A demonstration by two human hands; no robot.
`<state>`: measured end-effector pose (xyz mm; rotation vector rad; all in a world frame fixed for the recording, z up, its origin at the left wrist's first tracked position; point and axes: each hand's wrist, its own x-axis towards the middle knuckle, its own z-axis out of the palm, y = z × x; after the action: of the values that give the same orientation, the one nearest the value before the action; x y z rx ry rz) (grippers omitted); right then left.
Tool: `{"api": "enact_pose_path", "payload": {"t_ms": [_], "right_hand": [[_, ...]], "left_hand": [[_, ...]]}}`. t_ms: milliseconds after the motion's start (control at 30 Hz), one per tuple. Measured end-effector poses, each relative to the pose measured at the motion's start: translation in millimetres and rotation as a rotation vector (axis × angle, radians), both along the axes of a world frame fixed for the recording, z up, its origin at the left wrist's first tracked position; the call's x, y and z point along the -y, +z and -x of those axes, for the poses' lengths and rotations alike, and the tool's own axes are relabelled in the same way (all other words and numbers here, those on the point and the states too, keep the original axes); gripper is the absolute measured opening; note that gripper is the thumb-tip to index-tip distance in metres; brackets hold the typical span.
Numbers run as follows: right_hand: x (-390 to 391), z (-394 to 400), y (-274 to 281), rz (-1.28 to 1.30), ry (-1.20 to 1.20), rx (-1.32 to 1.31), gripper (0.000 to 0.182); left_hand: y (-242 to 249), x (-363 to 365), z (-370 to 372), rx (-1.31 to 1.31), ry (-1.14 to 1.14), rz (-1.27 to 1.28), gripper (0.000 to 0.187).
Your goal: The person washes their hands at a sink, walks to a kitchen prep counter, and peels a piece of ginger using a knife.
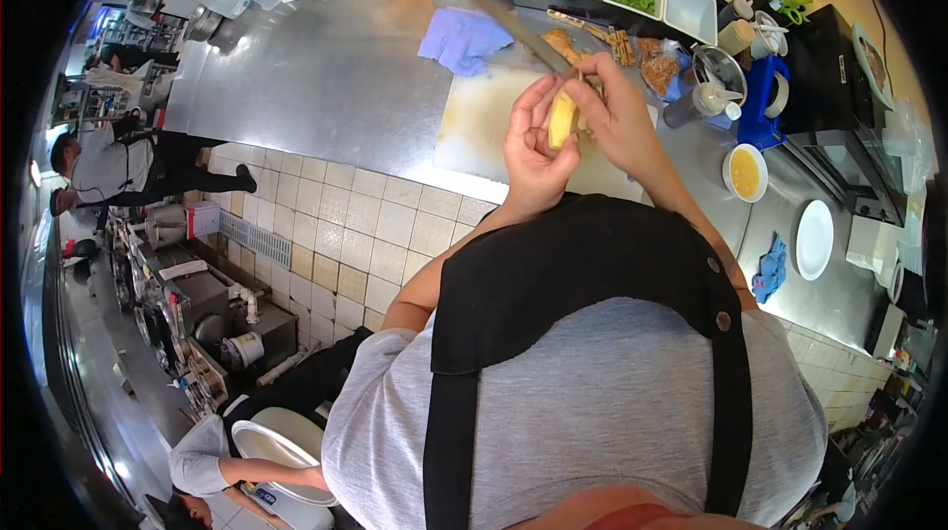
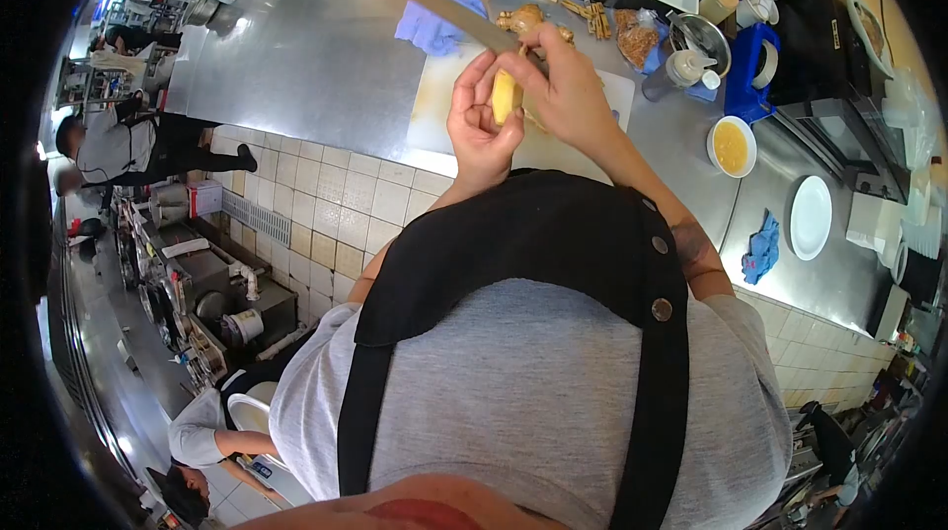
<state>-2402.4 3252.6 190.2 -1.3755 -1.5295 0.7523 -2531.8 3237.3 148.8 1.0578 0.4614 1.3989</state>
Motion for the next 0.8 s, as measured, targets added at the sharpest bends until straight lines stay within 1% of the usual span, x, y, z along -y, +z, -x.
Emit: {"api": "enact_pose_path", "payload": {"t_ms": [100,200,233,333,367,400,467,500,600,700,800], "right_hand": [[-10,-8,-19,-0.033,-0.013,-0.002,0.037],[-7,-11,-41,-0.111,-0.096,0.133,0.037],[-5,-13,-51,-0.102,-0.094,0.147,0.037],[5,-17,-81,-0.065,-0.078,0.192,0.035],[9,-18,-90,-0.060,-0.067,0.209,0.034],[10,-18,-93,-0.057,-0.054,0.224,0.033],[11,-21,-96,0.089,-0.014,0.167,0.030],[10,-23,-97,0.160,0.006,0.138,0.028],[-2,-36,-110,0.144,0.018,0.229,0.025],[-13,-48,-117,0.065,0.014,0.480,0.030],[-14,-53,-118,-0.002,-0.054,0.597,0.036]], "left_hand": [[-14,-15,5,-0.028,-0.005,0.038,0.060],[-28,-34,22,-0.122,-0.227,0.262,0.051],[-27,-35,25,-0.141,-0.267,0.361,0.039],[-48,-44,36,-0.288,-0.441,0.698,0.040],[-58,-40,29,-0.354,-0.347,0.714,0.047],[-65,-39,28,-0.402,-0.352,0.692,0.048],[-78,-39,29,-0.503,-0.360,0.646,0.052],[-78,-39,28,-0.528,-0.328,0.633,0.056],[-84,-42,33,-0.515,-0.302,0.646,0.054],[-89,-42,38,-0.505,-0.264,0.707,0.050],[-88,-43,43,-0.498,-0.289,0.726,0.048]]}}
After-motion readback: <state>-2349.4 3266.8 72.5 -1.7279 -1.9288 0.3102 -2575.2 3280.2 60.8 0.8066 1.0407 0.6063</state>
